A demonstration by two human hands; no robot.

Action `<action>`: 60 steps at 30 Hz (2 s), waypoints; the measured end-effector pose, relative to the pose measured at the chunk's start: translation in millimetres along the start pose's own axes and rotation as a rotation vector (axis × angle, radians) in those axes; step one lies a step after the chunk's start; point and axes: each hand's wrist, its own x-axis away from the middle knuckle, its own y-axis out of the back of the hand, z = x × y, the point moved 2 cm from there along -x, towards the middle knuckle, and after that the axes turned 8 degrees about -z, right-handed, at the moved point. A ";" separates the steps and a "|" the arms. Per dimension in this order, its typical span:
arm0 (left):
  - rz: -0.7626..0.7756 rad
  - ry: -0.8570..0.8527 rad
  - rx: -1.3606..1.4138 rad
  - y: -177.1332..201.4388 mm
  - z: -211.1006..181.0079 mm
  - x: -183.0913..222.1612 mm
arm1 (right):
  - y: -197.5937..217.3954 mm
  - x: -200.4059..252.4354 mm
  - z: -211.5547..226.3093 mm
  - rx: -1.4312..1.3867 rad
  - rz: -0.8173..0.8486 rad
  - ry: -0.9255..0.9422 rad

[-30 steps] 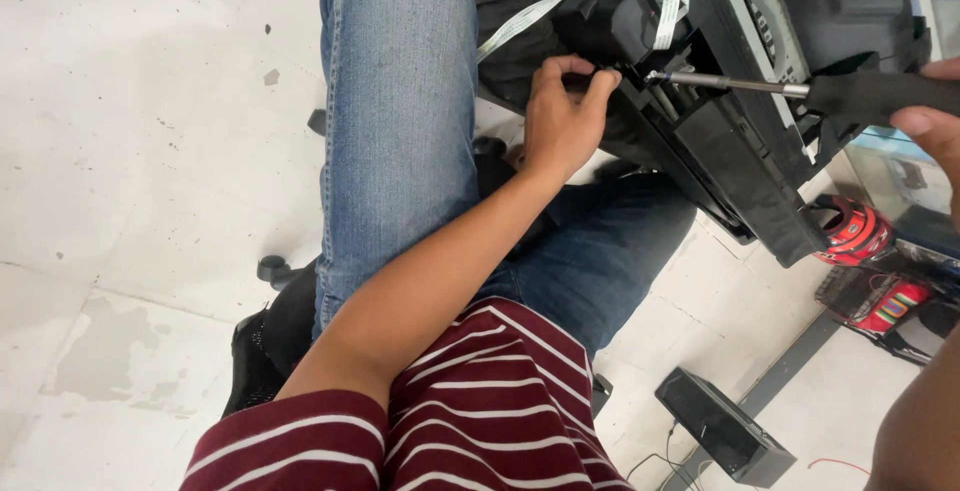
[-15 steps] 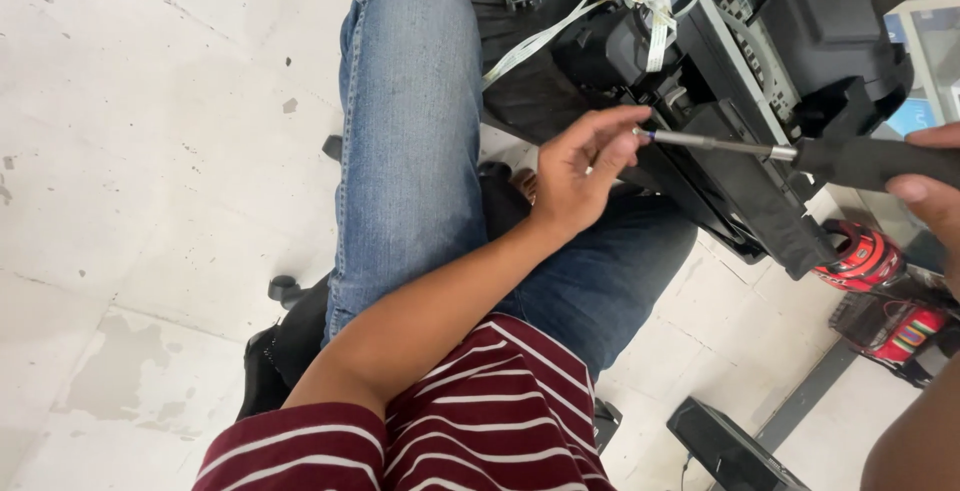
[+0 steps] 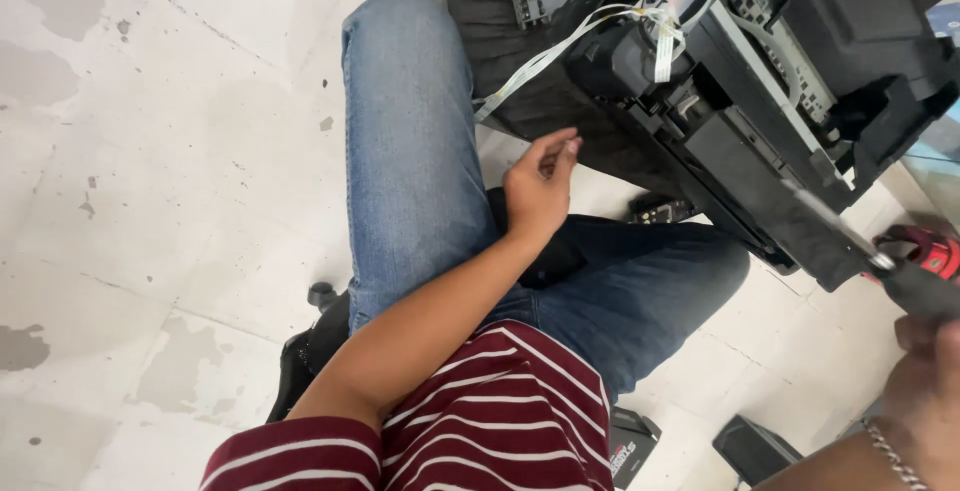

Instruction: Disassembling a printer by removing screws and internal components using a screwdriver

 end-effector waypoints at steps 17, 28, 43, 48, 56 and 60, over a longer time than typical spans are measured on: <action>-0.345 0.184 0.034 -53.5 -6.3 -119.7 | -111.7 93.5 45.4 -1.119 -0.857 -0.606; -0.118 0.137 0.011 -43.3 -22.8 -117.6 | -132.7 88.5 44.1 -1.402 -0.845 -0.809; 0.042 0.234 -0.102 -62.6 -56.6 -13.6 | -126.1 83.4 70.4 -1.133 -0.568 -0.519; 0.107 0.148 -0.092 -53.3 -38.8 -20.3 | -129.6 77.3 70.5 -1.211 -0.615 -0.668; 0.249 0.076 -0.138 -44.7 -32.0 -27.9 | -131.1 54.3 85.4 -1.077 -0.469 -0.454; 0.261 0.045 -0.046 -42.3 1.1 -38.0 | -140.2 28.2 84.9 -1.121 -0.544 -0.443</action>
